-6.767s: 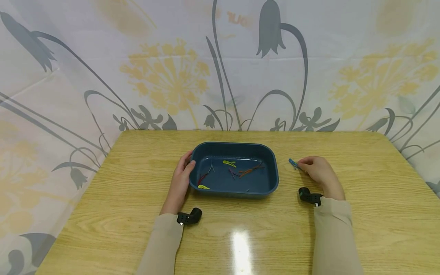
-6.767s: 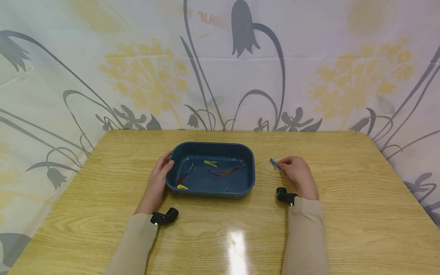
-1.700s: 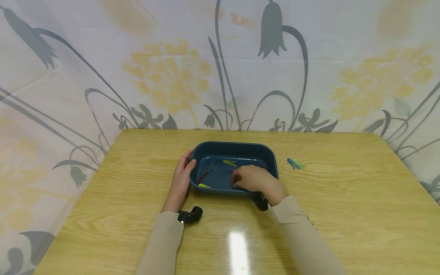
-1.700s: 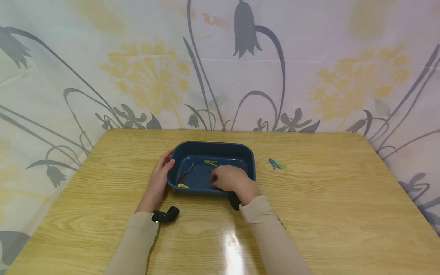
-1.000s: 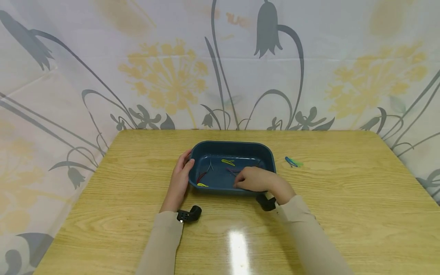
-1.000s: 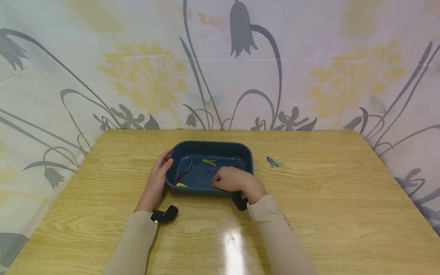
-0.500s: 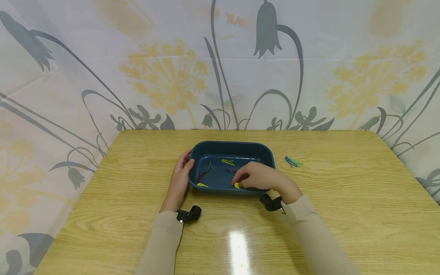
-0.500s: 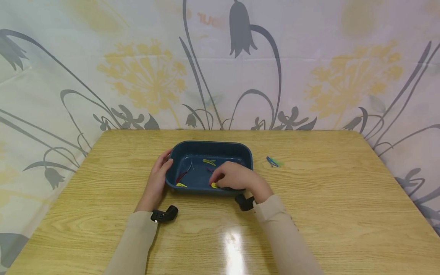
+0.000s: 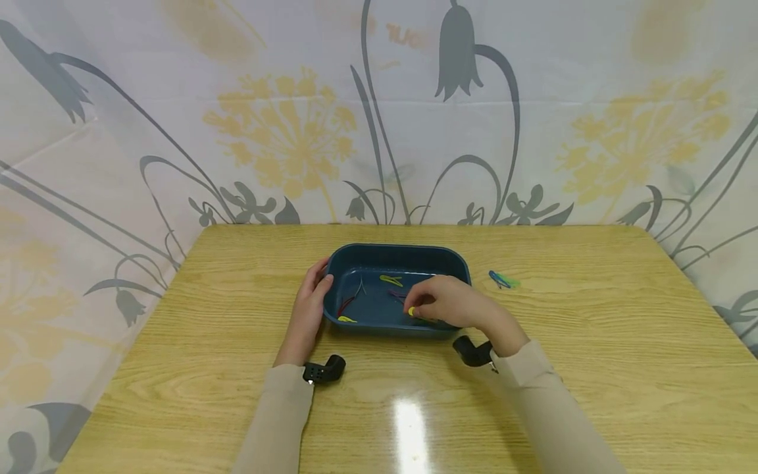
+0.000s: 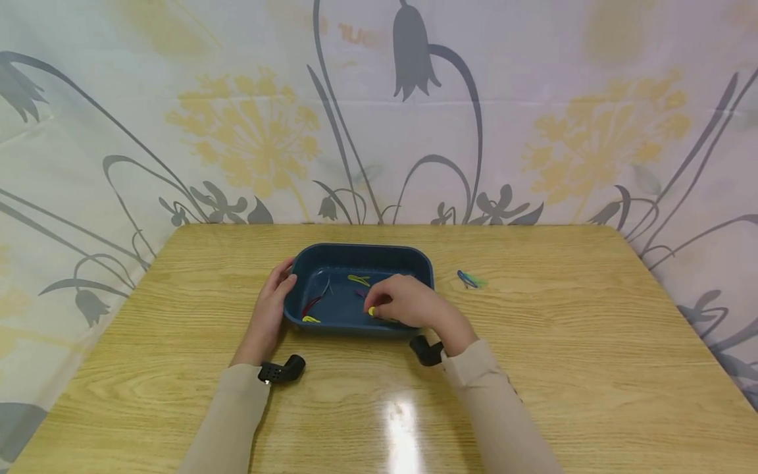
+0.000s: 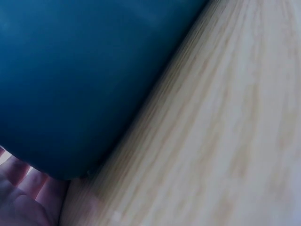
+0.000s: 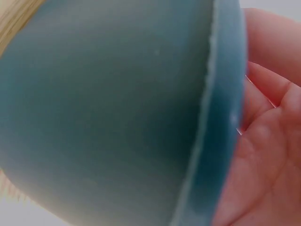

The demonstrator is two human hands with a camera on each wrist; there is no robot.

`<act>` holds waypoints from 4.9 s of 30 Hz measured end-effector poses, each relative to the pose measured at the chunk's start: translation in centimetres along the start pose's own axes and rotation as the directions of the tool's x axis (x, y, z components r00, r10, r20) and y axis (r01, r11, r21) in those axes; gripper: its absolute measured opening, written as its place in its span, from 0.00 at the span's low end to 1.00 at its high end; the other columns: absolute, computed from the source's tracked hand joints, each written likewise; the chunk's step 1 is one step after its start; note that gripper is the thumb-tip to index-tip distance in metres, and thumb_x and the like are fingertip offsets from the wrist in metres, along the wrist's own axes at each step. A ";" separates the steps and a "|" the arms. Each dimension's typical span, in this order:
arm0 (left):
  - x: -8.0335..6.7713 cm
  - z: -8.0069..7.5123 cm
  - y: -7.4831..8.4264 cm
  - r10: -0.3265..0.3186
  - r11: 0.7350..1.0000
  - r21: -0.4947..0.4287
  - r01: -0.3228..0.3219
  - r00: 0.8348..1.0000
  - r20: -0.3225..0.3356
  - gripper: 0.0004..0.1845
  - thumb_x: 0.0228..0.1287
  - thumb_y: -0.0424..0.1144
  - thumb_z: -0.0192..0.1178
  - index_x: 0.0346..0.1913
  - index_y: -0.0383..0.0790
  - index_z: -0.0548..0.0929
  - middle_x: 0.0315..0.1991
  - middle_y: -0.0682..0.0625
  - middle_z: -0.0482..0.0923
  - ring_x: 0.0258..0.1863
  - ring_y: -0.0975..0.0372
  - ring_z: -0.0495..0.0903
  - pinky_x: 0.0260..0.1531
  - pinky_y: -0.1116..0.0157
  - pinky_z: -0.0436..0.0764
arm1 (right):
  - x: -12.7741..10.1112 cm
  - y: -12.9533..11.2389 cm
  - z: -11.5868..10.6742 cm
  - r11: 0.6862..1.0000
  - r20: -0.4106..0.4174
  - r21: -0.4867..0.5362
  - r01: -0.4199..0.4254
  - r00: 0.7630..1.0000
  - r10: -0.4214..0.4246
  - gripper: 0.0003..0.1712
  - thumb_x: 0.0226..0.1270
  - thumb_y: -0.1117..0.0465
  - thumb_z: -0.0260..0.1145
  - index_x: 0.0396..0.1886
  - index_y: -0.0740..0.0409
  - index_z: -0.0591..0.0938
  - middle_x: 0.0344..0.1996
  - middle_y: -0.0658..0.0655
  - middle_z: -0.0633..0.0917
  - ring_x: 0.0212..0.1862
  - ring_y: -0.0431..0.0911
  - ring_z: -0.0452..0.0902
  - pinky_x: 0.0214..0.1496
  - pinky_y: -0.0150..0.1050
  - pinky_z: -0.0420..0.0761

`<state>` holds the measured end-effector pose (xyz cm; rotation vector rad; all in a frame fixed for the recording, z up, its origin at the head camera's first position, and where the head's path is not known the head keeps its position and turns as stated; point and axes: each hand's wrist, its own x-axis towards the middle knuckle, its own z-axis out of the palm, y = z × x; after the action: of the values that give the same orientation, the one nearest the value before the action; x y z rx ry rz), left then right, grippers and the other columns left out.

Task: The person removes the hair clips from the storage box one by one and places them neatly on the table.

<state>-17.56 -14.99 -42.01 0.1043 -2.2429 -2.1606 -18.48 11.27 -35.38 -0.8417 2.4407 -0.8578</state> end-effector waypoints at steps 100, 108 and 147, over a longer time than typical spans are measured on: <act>0.2 0.0 -0.5 0.010 1.000 0.028 -0.009 1.000 -0.020 0.21 0.70 0.48 0.46 0.65 0.55 0.65 0.64 0.56 0.63 0.64 0.63 0.59 0.66 0.58 0.56 | -5.6 11.6 -3.1 0.880 -0.471 0.465 -0.099 0.813 0.341 0.24 0.70 0.50 0.53 0.50 0.68 0.70 0.38 0.61 0.79 0.35 0.42 0.77 0.41 0.38 0.80; 0.2 0.0 -0.5 0.010 1.000 0.026 -0.009 1.000 -0.017 0.21 0.70 0.47 0.46 0.65 0.55 0.64 0.64 0.55 0.63 0.65 0.62 0.59 0.66 0.58 0.56 | -6.4 12.1 -3.3 0.862 -0.451 0.482 -0.157 0.799 0.398 0.26 0.70 0.48 0.51 0.52 0.67 0.70 0.39 0.59 0.78 0.36 0.40 0.76 0.42 0.38 0.80; 0.3 -0.1 -0.7 -0.016 1.000 0.026 0.016 1.000 -0.019 0.21 0.70 0.49 0.46 0.64 0.57 0.65 0.64 0.57 0.62 0.65 0.63 0.59 0.67 0.58 0.55 | -8.0 13.9 -3.5 0.721 -0.424 0.674 -0.162 0.714 0.557 0.29 0.71 0.53 0.49 0.61 0.72 0.62 0.34 0.46 0.79 0.34 0.35 0.78 0.39 0.30 0.80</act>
<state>-17.83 -15.12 -42.68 0.1427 -2.2681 -2.1296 -20.15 26.67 -40.72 0.2416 2.4107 -1.7982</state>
